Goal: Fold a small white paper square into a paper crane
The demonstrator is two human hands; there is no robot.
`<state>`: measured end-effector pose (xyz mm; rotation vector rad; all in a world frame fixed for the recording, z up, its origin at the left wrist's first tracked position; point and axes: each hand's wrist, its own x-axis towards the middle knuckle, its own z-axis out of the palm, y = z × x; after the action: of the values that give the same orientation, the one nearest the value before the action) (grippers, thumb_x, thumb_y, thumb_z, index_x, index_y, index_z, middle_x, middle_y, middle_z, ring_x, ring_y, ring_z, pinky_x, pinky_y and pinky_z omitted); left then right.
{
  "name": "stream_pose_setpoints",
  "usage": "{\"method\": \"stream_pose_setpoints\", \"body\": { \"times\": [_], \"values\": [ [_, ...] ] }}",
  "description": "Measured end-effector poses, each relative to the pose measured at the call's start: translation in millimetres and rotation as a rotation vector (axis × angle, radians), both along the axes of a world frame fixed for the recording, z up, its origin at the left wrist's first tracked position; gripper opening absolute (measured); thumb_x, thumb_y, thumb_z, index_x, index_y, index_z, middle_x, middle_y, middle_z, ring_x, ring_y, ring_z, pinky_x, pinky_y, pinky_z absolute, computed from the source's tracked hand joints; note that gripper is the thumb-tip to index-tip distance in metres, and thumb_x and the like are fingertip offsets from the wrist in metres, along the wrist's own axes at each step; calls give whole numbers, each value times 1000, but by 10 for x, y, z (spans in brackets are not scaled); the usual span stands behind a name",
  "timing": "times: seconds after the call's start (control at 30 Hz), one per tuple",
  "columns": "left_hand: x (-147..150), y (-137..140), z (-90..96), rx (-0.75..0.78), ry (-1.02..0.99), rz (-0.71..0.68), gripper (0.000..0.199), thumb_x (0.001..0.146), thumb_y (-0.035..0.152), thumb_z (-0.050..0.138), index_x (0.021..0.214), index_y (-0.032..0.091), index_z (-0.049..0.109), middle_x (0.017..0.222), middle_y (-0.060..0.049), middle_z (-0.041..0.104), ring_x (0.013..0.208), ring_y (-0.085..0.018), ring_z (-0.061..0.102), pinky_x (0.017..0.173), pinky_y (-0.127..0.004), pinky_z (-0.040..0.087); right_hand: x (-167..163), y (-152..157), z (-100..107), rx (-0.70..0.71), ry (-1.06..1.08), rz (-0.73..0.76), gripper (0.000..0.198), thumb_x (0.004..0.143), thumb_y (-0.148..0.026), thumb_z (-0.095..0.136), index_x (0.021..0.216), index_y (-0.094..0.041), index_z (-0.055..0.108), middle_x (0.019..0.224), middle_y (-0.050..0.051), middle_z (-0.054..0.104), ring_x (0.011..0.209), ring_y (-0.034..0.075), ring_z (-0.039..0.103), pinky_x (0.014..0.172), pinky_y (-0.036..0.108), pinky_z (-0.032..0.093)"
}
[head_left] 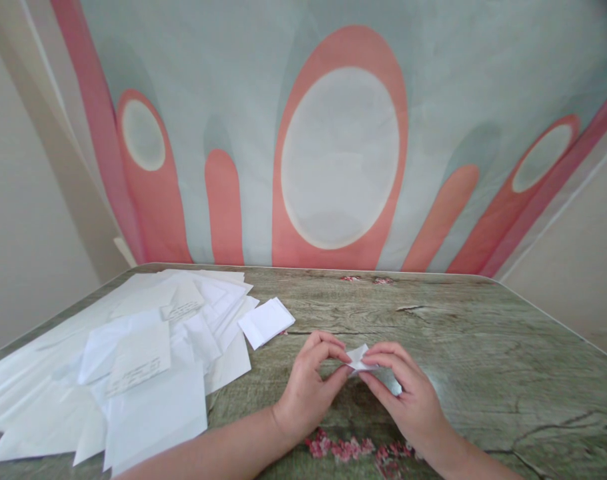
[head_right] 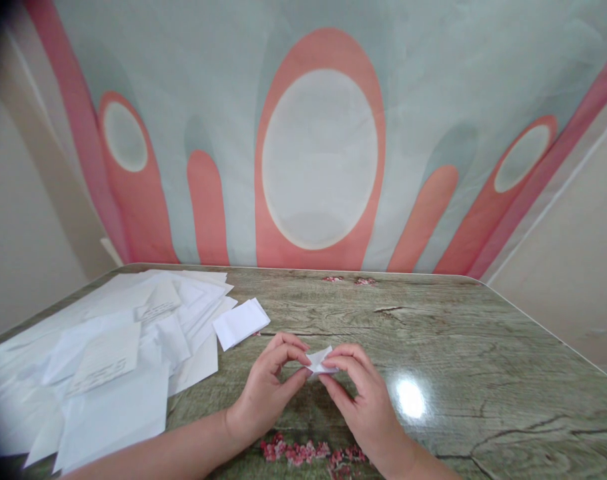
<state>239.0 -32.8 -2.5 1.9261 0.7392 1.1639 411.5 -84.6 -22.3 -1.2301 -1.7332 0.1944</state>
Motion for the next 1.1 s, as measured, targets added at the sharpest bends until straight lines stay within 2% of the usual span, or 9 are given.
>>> {"method": "stream_pose_setpoints", "body": {
  "times": [0.2, 0.37, 0.47, 0.6, 0.73, 0.9, 1.1],
  "values": [
    [0, 6, -8, -22, -14, -41, 6, 76, 10, 61, 78, 16, 60, 87, -4, 54, 86, -15, 54, 79, -28, 43, -6, 1, -12, -12, 18, 25, 13, 82, -22, 57, 95, -22, 58, 96, 6, 56, 92, 20, 57, 79, 33, 48],
    [23, 8, -69, -127, -95, -80, 6, 77, 13, 59, 82, 16, 59, 89, -4, 52, 86, -15, 54, 75, -26, 46, -24, -4, 0, -75, 71, 44, 11, 85, -23, 54, 95, -22, 58, 98, 6, 56, 95, 20, 54, 82, 33, 45],
    [46, 16, -117, -235, -155, -58, 10, 77, 14, 58, 87, 17, 56, 90, -3, 52, 83, -14, 54, 71, -25, 46, -40, -13, 18, -148, 121, 61, 12, 86, -24, 51, 96, -22, 57, 96, 5, 56, 93, 19, 55, 81, 30, 45],
    [78, 22, -114, -470, -257, -79, 16, 76, 16, 60, 89, 17, 49, 72, 2, 53, 65, -10, 52, 61, -22, 43, -67, -20, 45, -246, 177, 88, 13, 87, -26, 49, 96, -21, 57, 95, 5, 57, 87, 17, 56, 74, 26, 46],
    [95, 28, -68, -630, -341, -114, 23, 73, 17, 64, 87, 16, 46, 63, 4, 55, 61, -9, 52, 57, -20, 40, -88, -17, 66, -293, 208, 95, 12, 87, -28, 49, 92, -20, 57, 89, 4, 57, 81, 16, 56, 69, 25, 45],
    [98, 38, -59, -681, -372, -126, 29, 69, 19, 68, 88, 16, 46, 63, 3, 58, 60, -10, 53, 57, -21, 40, -97, -30, 67, -410, 259, 117, 17, 87, -32, 49, 84, -18, 58, 77, 1, 55, 65, 13, 57, 60, 23, 44],
    [101, 26, -51, -646, -330, -107, 25, 73, 20, 64, 88, 16, 45, 65, 3, 54, 60, -10, 51, 55, -22, 42, -88, -29, 87, -486, 305, 86, 23, 85, -37, 50, 76, -18, 59, 63, -2, 52, 56, 12, 51, 54, 22, 39]
  ]
}}
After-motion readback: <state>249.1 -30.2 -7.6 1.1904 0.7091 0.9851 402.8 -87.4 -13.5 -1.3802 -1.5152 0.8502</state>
